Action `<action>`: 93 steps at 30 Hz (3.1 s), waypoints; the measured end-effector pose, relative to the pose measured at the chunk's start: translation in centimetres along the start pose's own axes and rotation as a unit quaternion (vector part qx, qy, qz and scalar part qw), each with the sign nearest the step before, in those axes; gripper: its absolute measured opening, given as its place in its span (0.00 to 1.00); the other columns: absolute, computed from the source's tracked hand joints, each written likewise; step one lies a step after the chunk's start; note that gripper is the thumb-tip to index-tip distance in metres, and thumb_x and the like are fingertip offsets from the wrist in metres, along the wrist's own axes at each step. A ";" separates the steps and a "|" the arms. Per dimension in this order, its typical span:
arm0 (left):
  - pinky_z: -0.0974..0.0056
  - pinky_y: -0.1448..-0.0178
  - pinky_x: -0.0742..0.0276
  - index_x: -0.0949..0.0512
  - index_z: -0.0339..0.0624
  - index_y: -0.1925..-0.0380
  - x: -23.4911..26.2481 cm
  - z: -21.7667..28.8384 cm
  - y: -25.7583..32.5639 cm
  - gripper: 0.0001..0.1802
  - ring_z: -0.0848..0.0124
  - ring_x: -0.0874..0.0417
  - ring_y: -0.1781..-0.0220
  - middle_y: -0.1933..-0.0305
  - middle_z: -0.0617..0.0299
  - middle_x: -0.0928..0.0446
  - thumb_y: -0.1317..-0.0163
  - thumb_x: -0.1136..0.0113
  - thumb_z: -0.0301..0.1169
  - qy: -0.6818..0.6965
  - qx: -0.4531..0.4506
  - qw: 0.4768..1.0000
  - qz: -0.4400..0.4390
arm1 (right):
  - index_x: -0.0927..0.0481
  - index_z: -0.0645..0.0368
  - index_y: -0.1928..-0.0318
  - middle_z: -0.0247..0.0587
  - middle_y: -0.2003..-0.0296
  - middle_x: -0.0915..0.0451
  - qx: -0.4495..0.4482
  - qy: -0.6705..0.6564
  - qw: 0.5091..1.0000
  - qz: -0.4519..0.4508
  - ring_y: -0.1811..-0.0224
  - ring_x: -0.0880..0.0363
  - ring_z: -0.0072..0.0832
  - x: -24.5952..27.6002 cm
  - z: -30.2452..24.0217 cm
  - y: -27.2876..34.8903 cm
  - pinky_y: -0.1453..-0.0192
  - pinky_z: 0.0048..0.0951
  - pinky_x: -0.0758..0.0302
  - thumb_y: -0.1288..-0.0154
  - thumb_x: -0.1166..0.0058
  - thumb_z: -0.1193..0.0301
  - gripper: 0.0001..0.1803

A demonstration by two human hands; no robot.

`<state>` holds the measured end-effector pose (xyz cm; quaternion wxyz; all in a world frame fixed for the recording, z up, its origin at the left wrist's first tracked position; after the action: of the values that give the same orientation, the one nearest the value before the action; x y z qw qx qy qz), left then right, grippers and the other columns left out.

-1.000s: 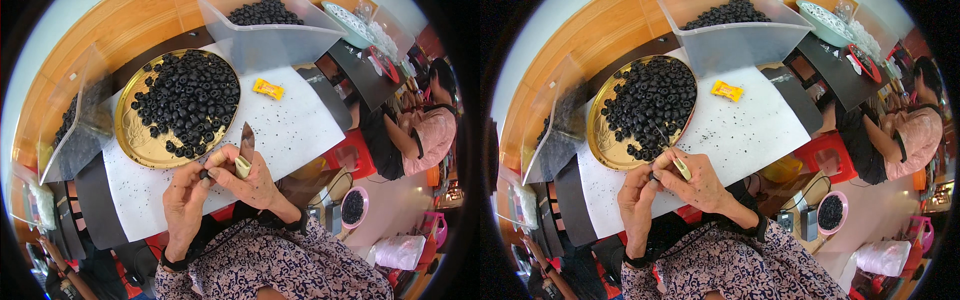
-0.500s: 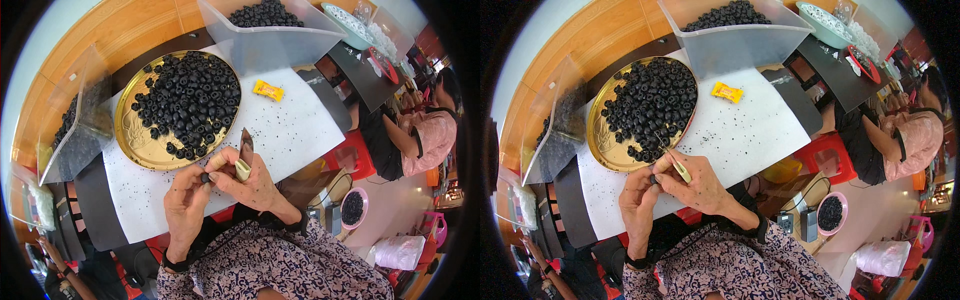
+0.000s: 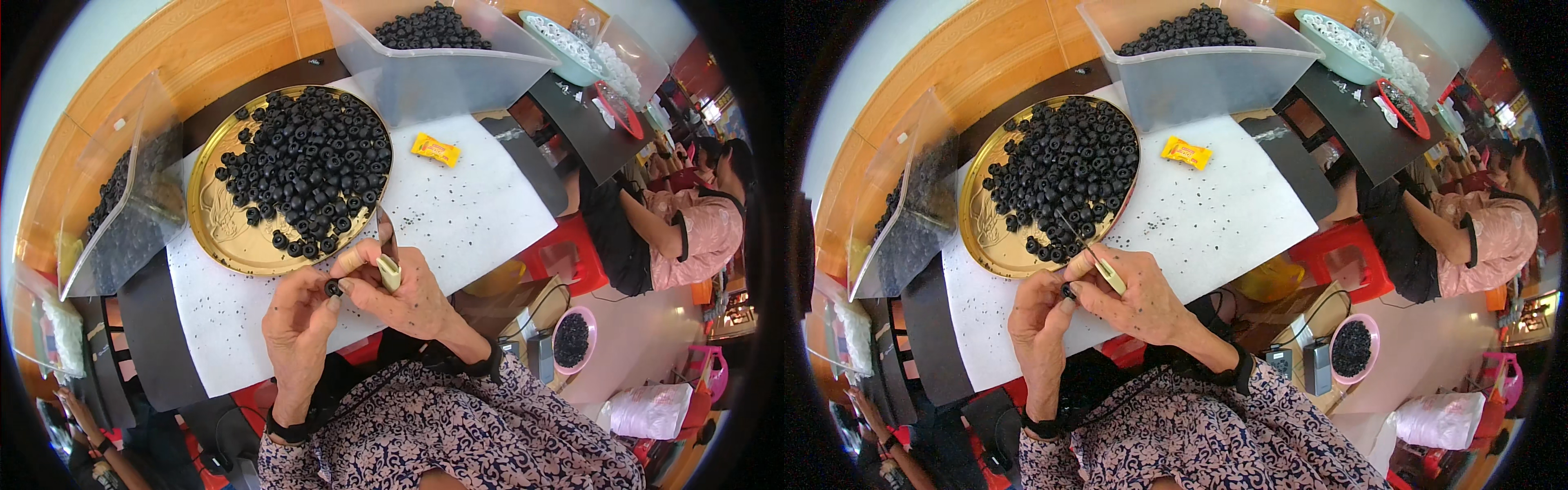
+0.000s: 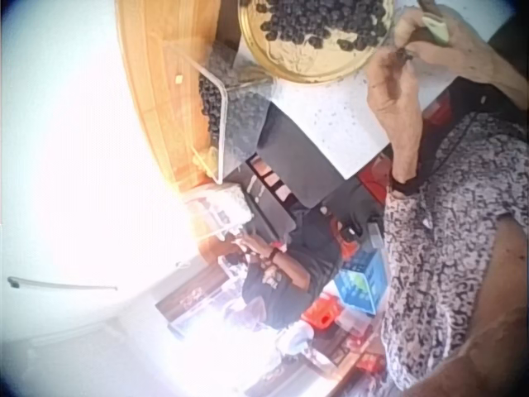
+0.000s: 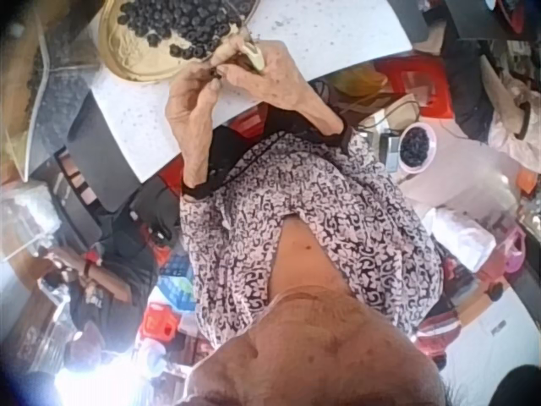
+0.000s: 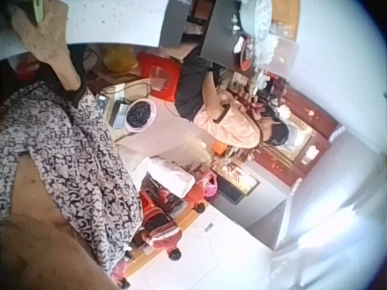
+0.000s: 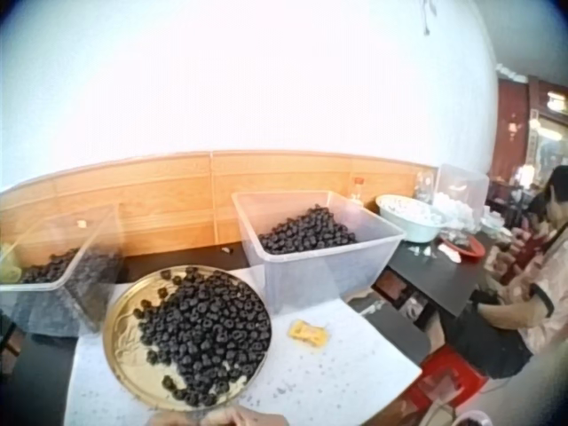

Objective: Manually pitting small black objects (olives) using a knife.

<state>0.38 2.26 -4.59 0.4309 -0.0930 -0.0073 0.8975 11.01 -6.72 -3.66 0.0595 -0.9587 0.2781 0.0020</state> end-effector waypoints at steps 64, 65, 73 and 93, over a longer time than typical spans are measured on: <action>0.72 0.57 0.30 0.24 0.34 0.56 9.9 14.5 -5.7 0.12 0.77 0.24 0.61 0.62 0.62 0.22 0.41 0.50 0.22 -0.294 -0.222 0.918 0.145 | 0.26 0.64 0.62 0.30 0.74 0.29 0.047 -0.030 0.998 0.024 0.72 0.34 0.14 0.7 1.2 0.0 0.69 0.17 0.37 0.34 0.54 0.73 0.06; 0.73 0.59 0.30 0.24 0.35 0.56 11.5 16.4 -7.2 0.13 0.77 0.25 0.63 0.64 0.62 0.23 0.40 0.49 0.26 -0.348 -0.220 0.893 0.181 | 0.26 0.63 0.62 0.30 0.74 0.29 0.038 -0.037 0.998 0.018 0.71 0.33 0.15 0.5 1.0 0.0 0.67 0.18 0.36 0.34 0.55 0.73 0.06; 0.71 0.63 0.30 0.24 0.35 0.59 22.5 17.3 -14.4 0.13 0.75 0.24 0.68 0.71 0.59 0.22 0.41 0.49 0.31 -0.495 -0.186 0.805 0.268 | 0.25 0.63 0.62 0.29 0.74 0.28 0.044 -0.039 0.998 -0.003 0.71 0.33 0.15 0.2 0.2 0.0 0.66 0.18 0.34 0.32 0.53 0.72 0.07; 0.71 0.65 0.30 0.23 0.33 0.62 16.9 17.1 -13.3 0.11 0.77 0.26 0.71 0.75 0.61 0.25 0.44 0.44 0.28 -0.556 -0.140 0.779 0.253 | 0.25 0.65 0.61 0.31 0.71 0.26 0.006 -0.030 0.999 -0.009 0.69 0.31 0.15 0.3 0.3 0.3 0.64 0.19 0.32 0.34 0.55 0.76 0.06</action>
<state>-2.65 24.88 10.71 0.0922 0.3645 -0.3472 0.8591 11.09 -7.13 -4.00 0.0735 -0.9604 0.2671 0.0285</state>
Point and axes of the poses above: each hand's wrist, its own y-axis away from the middle knuckle, its own x-axis out of the back of the hand, z = x × y, the point moved 6 cm from there along -y, towards the middle knuckle
